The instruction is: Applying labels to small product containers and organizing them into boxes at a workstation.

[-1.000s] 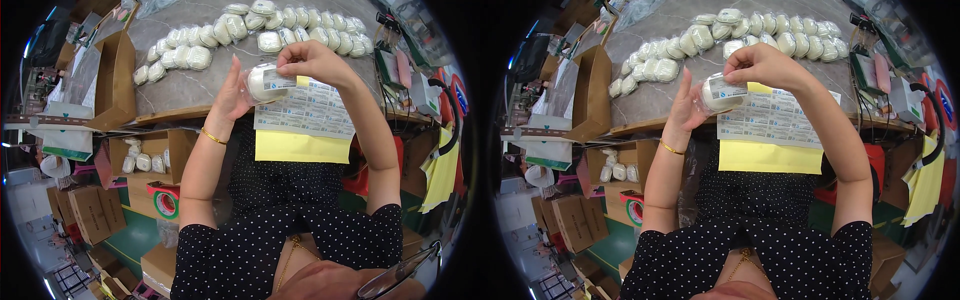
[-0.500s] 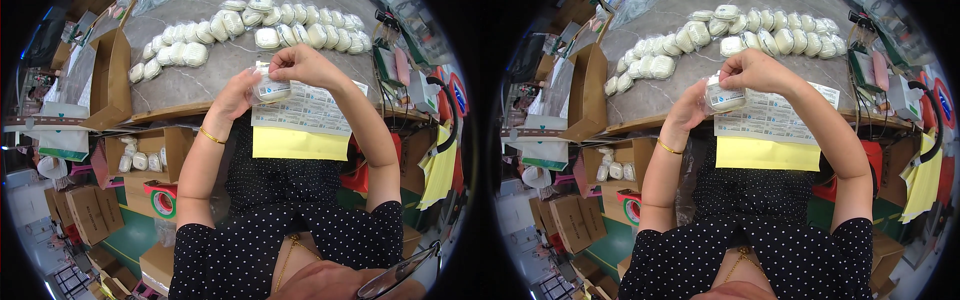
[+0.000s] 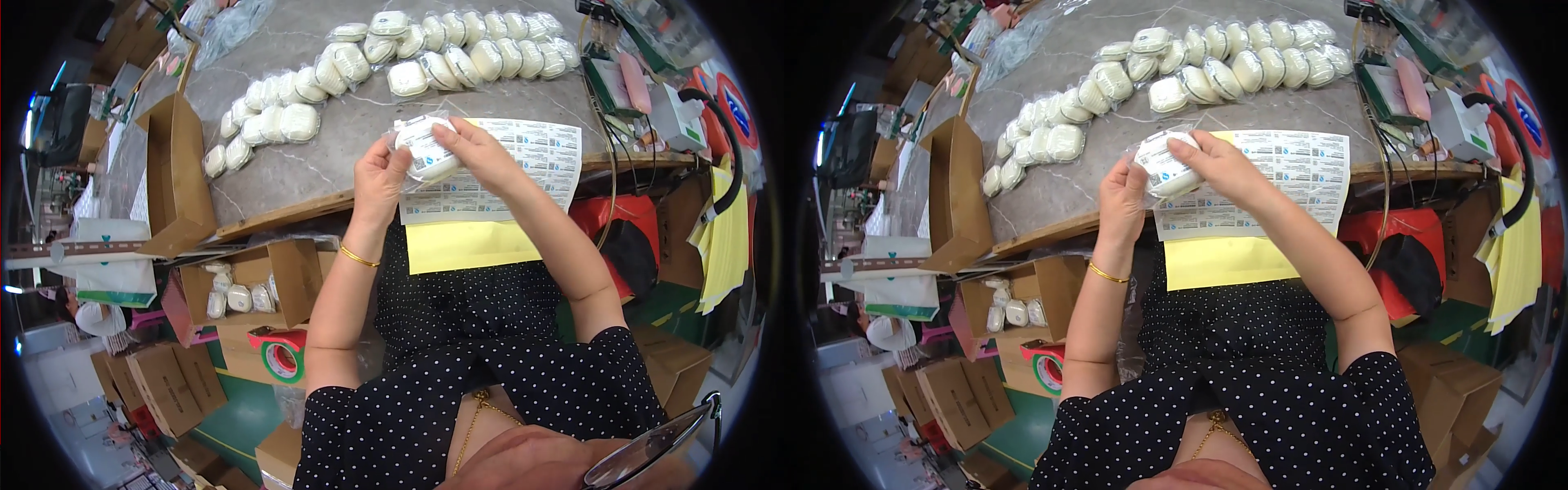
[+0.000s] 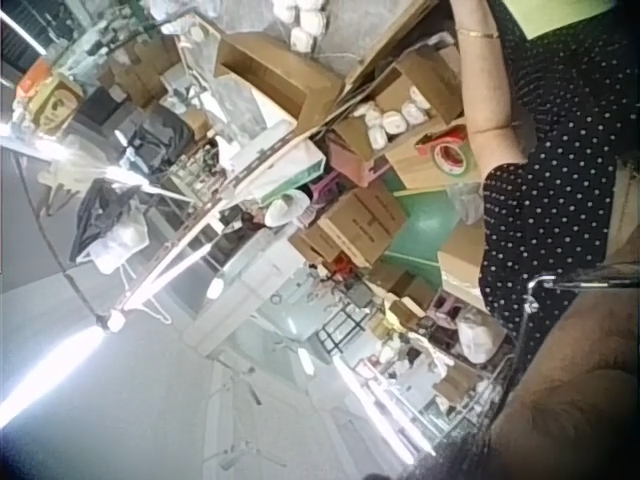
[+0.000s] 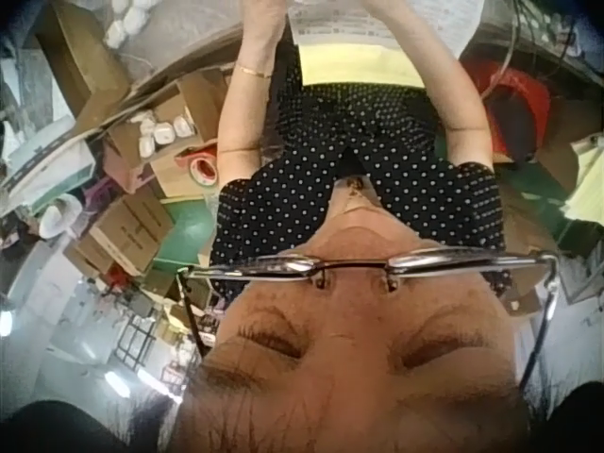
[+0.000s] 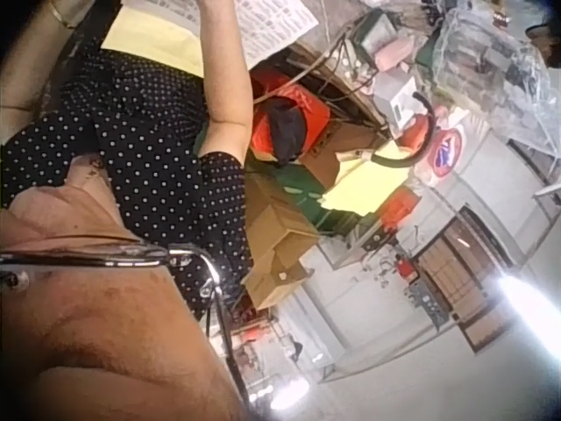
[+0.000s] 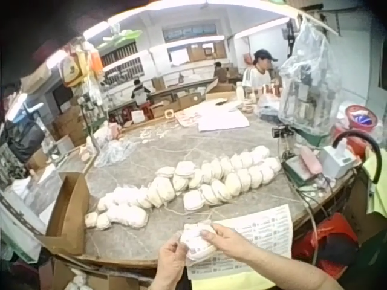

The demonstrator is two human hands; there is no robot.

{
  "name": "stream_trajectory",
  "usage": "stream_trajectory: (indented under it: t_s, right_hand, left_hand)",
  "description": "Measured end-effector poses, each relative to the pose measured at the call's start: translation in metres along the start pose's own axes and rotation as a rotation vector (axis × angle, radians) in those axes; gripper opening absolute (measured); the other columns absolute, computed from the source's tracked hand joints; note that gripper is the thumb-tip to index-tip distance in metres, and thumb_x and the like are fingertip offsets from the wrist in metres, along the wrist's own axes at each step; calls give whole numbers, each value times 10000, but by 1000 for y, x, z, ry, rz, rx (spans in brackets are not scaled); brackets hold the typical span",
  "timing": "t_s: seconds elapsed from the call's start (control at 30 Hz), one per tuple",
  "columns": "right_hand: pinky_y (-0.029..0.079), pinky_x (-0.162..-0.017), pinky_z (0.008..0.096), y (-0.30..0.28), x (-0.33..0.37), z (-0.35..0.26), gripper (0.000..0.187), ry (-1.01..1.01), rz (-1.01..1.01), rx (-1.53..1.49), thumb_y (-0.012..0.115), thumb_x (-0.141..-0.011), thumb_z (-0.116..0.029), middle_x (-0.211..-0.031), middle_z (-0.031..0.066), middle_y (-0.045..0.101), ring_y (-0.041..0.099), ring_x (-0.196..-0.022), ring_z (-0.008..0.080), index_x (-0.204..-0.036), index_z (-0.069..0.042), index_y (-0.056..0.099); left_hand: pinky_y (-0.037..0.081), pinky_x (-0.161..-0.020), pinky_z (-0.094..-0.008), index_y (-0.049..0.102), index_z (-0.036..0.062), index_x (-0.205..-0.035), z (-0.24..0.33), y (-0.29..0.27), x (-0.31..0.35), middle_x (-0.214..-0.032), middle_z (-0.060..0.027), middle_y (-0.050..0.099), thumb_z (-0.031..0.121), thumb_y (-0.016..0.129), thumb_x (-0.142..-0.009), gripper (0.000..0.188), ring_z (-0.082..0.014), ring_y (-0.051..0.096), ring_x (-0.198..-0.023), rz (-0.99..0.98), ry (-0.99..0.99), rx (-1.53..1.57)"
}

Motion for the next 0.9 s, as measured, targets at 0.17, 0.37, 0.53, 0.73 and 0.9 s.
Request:
stream_trajectory:
  t_s: [0.17, 0.37, 0.53, 0.73, 0.9]
  right_hand:
    - [435, -767, 248, 5, 12, -7, 385, -288, 104, 103, 519, -909, -311, -974, 86, 593, 545, -880, 117, -1115, 9, 459]
    - [442, -775, 280, 8, 19, -12, 379, -393, 241, 356, 487, -925, -298, -960, 128, 593, 553, -879, 155, -1126, 20, 435]
    - [435, -781, 282, 18, 20, 2, 347, -426, 271, 305, 430, -949, -305, -949, 111, 589, 550, -880, 163, -1143, -16, 432]
    - [428, -801, 295, 46, 14, 15, 337, -421, 192, 224, 372, -971, -298, -969, 111, 570, 540, -883, 182, -1165, -33, 444]
    - [462, -703, 267, 54, 11, -6, 332, -255, -45, 365, 510, -908, -201, -947, 57, 531, 547, -781, 124, -1207, -64, 468]
  left_hand:
    - [452, -726, -228, 592, -29, -1016, -16, -23, -8, -908, -39, 614, 317, 534, -909, 367, -84, 547, -785, 153, 4, -39]
    - [437, -757, -251, 560, -26, -1016, 3, -8, 0, -927, -68, 577, 291, 472, -942, 337, -101, 520, -844, 399, 232, -219]
    - [431, -764, -246, 543, -10, -1015, -3, 4, 2, -924, -48, 573, 386, 343, -971, 445, -97, 513, -847, 318, 145, -514]
    - [460, -676, -251, 573, -14, -934, 3, -33, 25, -833, -42, 594, 376, 342, -972, 455, -103, 549, -757, 534, 44, -106]
    - [501, -728, -292, 556, -15, -1003, 38, -115, 94, -925, -89, 608, 338, 348, -973, 411, -159, 605, -812, 650, 91, 119]
Point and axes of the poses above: each hand's wrist, its own x-axis away from the middle knuckle, its own y-axis out of the palm, z = x × y, the point moved 6 cm from there along -x, towards the middle knuckle
